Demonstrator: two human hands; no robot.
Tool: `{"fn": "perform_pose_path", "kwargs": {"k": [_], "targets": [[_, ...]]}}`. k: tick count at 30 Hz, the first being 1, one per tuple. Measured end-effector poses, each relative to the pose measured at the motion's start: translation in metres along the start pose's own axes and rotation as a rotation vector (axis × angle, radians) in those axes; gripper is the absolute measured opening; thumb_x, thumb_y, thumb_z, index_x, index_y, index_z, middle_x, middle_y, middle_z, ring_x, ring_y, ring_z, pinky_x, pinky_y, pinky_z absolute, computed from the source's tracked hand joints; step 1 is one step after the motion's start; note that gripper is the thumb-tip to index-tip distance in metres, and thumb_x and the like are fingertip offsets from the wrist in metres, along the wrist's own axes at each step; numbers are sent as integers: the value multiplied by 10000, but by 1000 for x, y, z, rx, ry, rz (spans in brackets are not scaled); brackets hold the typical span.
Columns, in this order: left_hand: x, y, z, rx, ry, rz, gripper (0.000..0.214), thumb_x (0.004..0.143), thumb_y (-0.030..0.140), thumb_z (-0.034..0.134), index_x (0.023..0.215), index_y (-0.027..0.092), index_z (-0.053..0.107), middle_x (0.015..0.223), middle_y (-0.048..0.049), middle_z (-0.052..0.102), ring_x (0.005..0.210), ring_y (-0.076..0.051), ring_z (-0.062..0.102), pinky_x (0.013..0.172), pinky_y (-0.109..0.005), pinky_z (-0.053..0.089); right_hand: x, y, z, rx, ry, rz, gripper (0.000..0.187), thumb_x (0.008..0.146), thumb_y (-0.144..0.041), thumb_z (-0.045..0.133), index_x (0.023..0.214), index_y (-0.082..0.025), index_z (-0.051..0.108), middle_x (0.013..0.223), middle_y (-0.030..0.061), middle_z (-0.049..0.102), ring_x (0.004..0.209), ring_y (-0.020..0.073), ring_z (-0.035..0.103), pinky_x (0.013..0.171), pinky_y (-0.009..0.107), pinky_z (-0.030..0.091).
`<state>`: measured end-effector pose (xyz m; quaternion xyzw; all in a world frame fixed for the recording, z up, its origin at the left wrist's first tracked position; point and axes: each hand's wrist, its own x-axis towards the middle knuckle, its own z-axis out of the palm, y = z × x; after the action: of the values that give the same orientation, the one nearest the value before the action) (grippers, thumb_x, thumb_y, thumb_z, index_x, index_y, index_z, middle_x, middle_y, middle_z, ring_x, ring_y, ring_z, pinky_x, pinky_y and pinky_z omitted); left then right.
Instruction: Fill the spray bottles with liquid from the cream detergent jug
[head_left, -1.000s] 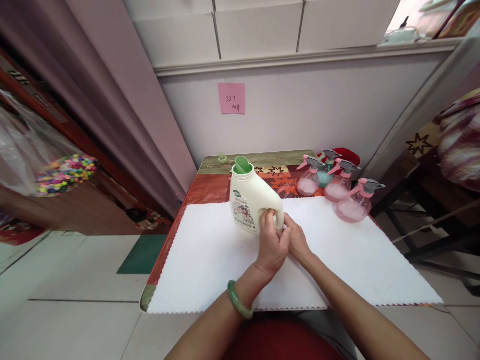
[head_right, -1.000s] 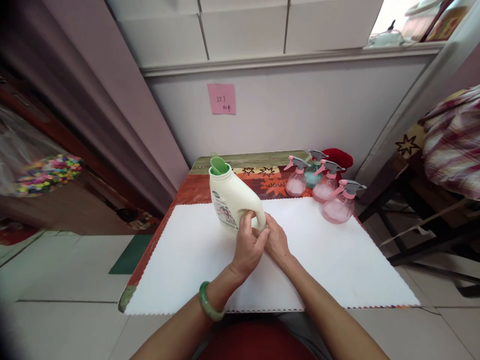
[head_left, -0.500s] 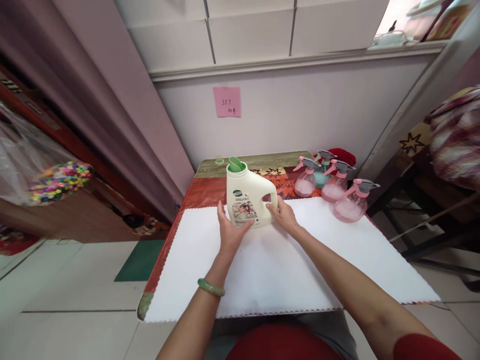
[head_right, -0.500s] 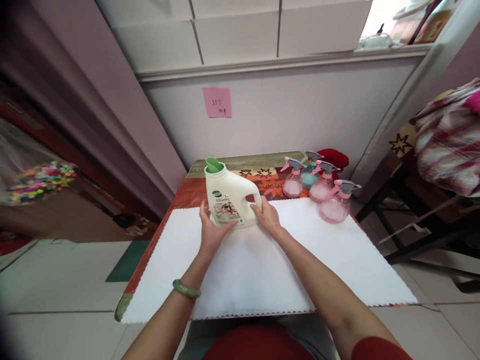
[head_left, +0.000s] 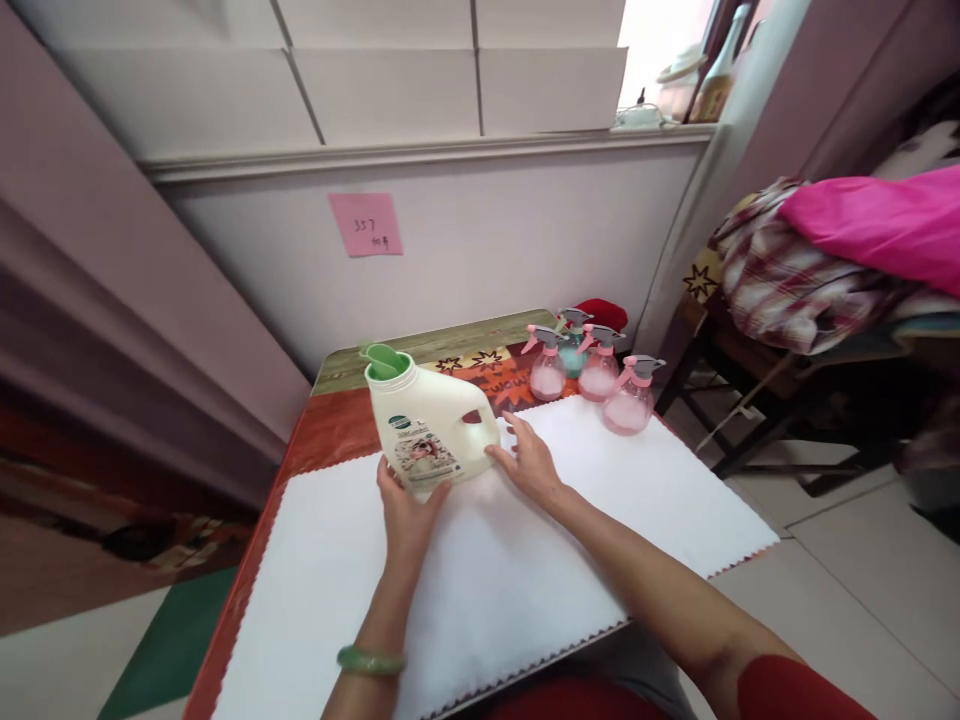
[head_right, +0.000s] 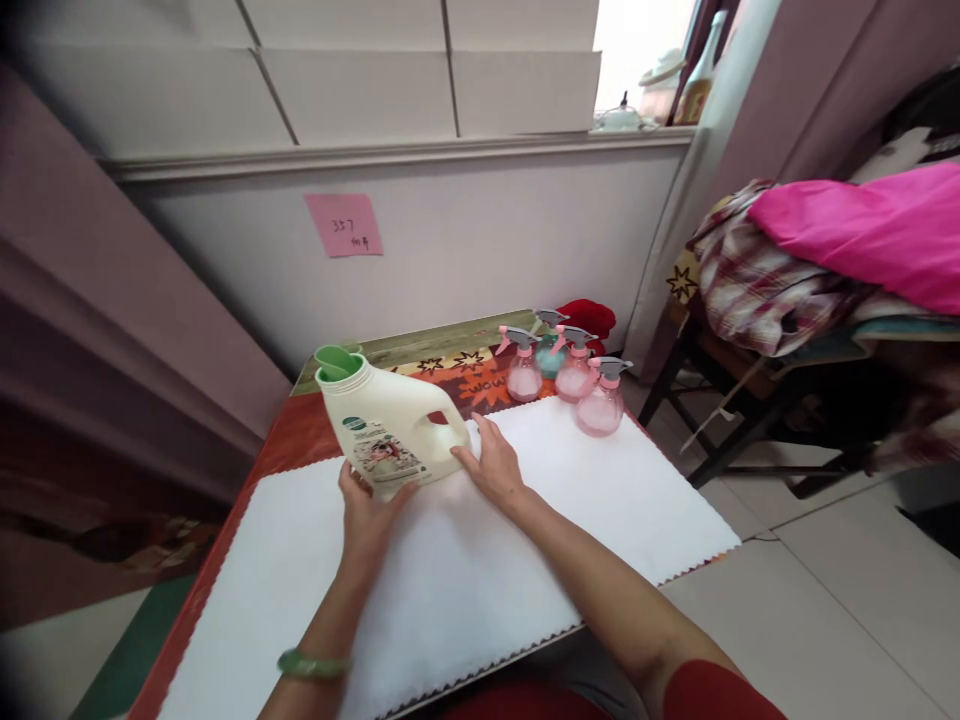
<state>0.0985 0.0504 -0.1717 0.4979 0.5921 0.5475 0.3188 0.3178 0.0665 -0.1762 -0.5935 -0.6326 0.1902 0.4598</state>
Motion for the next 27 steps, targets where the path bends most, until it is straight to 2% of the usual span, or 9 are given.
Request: {"fn": "perform_pose_path", "kwargs": {"k": [2,4,6,8,12,16,19,23,27], "targets": [[-9,-1,-14,80,36,-71,1097,591,391,889,1487,227,276,1540,-211,374,1384,-371,454,1141,-570,353,-12,16,-30,35,217,-71,545,887,-455,656,1356,-225,501,1318,130,634,1191,273,617,1022,457,488],[-19,0,-30,105,100,-96,1030,613,406,874,1468,250,321,1534,-186,397,1354,-355,496,1119,-559,395,-18,38,-66,-6,510,-45,551,845,-473,705,1297,-218,520,1260,118,642,1194,275,604,1064,480,453],[-26,5,-43,71,186,-119,946,624,393,869,1426,270,382,1507,-154,447,1303,-340,553,1094,-564,430,-17,62,-99,-36,760,80,698,793,-506,743,1350,-199,457,1348,139,576,1266,285,555,1093,483,423],[-31,13,-50,10,256,-149,871,638,373,863,1386,276,428,1491,-131,476,1269,-326,587,1084,-568,446,-10,85,-121,-50,886,245,885,704,-544,792,1396,-157,399,1423,188,507,1310,313,519,1122,490,387],[-36,29,-46,-53,243,-159,743,663,374,845,1314,269,504,1444,-109,537,1188,-308,641,1077,-579,449,9,111,-130,-35,747,496,1163,520,-572,869,1458,-170,312,1491,223,456,1348,371,490,1112,508,397],[-43,40,-40,-42,181,-107,620,713,416,814,1264,281,564,1365,-83,610,1104,-275,669,1086,-559,433,21,111,-121,-77,744,640,1107,490,-537,884,1411,-231,352,1413,203,552,1228,402,586,1040,558,442],[-49,48,-41,-9,142,-117,545,744,438,792,1228,286,593,1334,-75,632,1087,-268,663,1071,-535,444,21,103,-121,-63,776,634,986,536,-515,861,1345,-213,385,1328,217,601,1154,400,620,1004,580,456],[-56,61,-43,-30,107,-69,575,753,439,789,1261,283,567,1296,-84,652,1047,-261,666,1044,-514,467,7,82,-128,-27,768,568,928,555,-523,857,1306,-222,404,1326,203,596,1155,370,611,1007,565,468],[-60,80,-38,-47,16,1,490,767,436,783,1190,254,617,1169,-82,703,1053,-271,669,1024,-476,487,-11,43,-134,142,617,355,927,546,-521,876,1320,-232,457,1337,148,596,1192,347,588,1030,537,463]]}}
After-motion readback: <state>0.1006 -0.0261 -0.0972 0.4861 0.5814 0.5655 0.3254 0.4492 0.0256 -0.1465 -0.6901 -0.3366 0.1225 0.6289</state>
